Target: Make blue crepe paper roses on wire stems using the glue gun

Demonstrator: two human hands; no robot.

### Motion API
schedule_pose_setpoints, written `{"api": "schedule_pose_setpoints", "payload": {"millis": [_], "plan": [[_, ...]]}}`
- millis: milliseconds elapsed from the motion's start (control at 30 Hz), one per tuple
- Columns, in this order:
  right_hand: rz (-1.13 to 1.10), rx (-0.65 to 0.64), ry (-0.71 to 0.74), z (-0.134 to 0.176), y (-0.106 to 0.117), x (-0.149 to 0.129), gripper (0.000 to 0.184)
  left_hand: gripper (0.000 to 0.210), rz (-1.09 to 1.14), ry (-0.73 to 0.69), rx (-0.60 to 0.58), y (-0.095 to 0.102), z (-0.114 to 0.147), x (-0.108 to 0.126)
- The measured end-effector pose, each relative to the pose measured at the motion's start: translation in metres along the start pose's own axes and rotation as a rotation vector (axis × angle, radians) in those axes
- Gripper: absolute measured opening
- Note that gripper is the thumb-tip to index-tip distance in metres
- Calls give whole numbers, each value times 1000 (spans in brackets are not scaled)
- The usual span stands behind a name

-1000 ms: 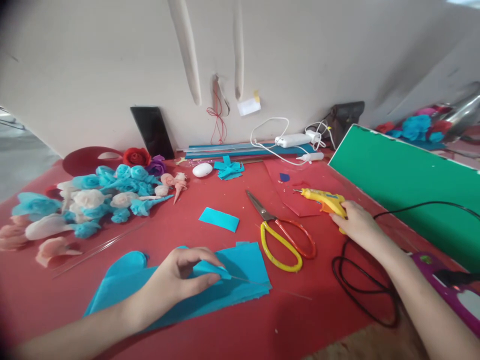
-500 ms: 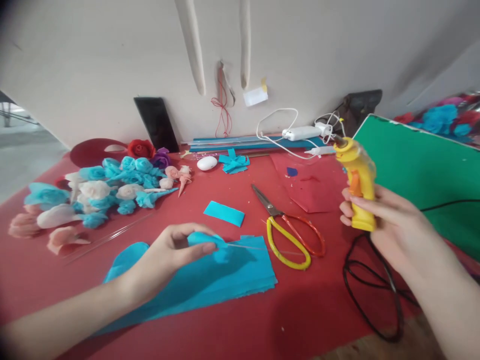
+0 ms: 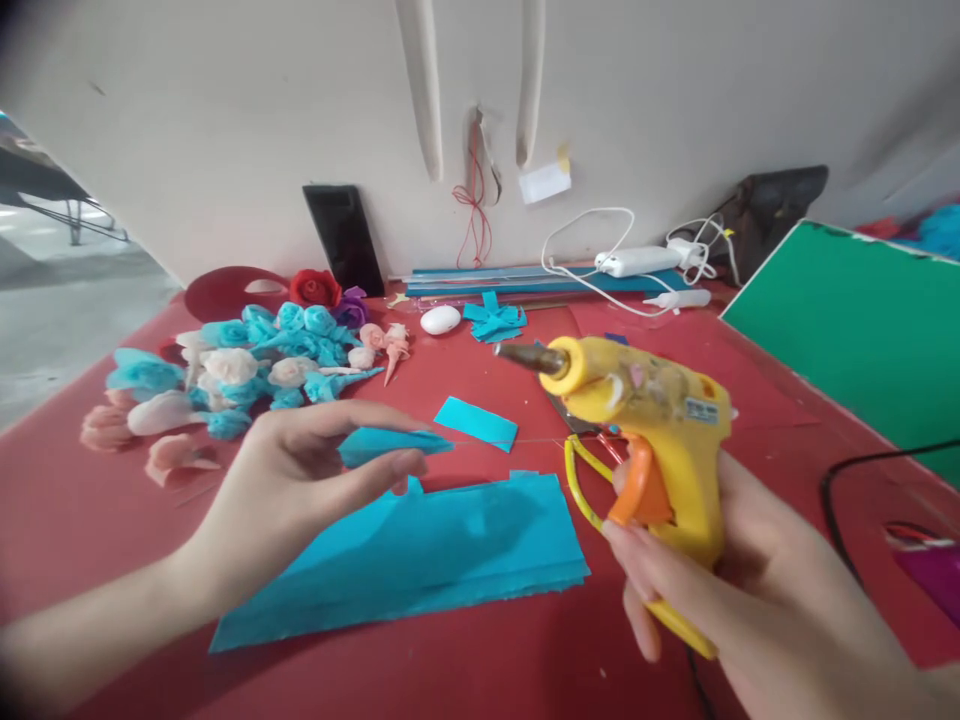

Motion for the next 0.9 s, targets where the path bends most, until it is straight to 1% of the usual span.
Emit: {"api": "schedule_pose_setpoints", "payload": {"millis": [67,100,133,200,300,400,500,600,700,800,900], "plan": [[10,-156,-59,3,-19,8,34,5,60,71,-17,-6,2,-15],[-13,-199,-82,3,-25,11,31,5,118,121,-15,-9,3,-25],[-49,-206,-97,2,-29,12,29,4,186,179,-7,-10,4,-35],[-111,-167,-86,-3,-33,9,29,3,311,271,44,-10,4,-54],[-143,-102,-24,-12,-33,-2,27,8,381,316,100,-5,1,-68],[-198,-39,36,-17,-27,-13,24,12,416,323,121,-2,-5,-70],[-283,-68,30,-16,-30,-16,28,10,461,323,130,-5,-8,-66],[-321,-132,-11,-9,-46,-14,38,12,497,342,107,-18,-6,-62],[-370,-148,-13,-5,-61,-16,42,13,524,354,59,-38,-4,-57],[-422,-153,-2,-6,-68,-20,44,10,554,339,12,-54,-4,-53],[-443,-155,-14,-7,-70,-19,44,8,581,328,-8,-64,-3,-54]]}}
Point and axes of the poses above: each hand's wrist, its own z-axis away from the middle knuckle, its own y-axis out of the back of the hand, x = y × z, the point moved 10 cm from there along -z, towards the middle knuckle, and after that the axes turned 14 degrees about z, right-handed, at the moved point
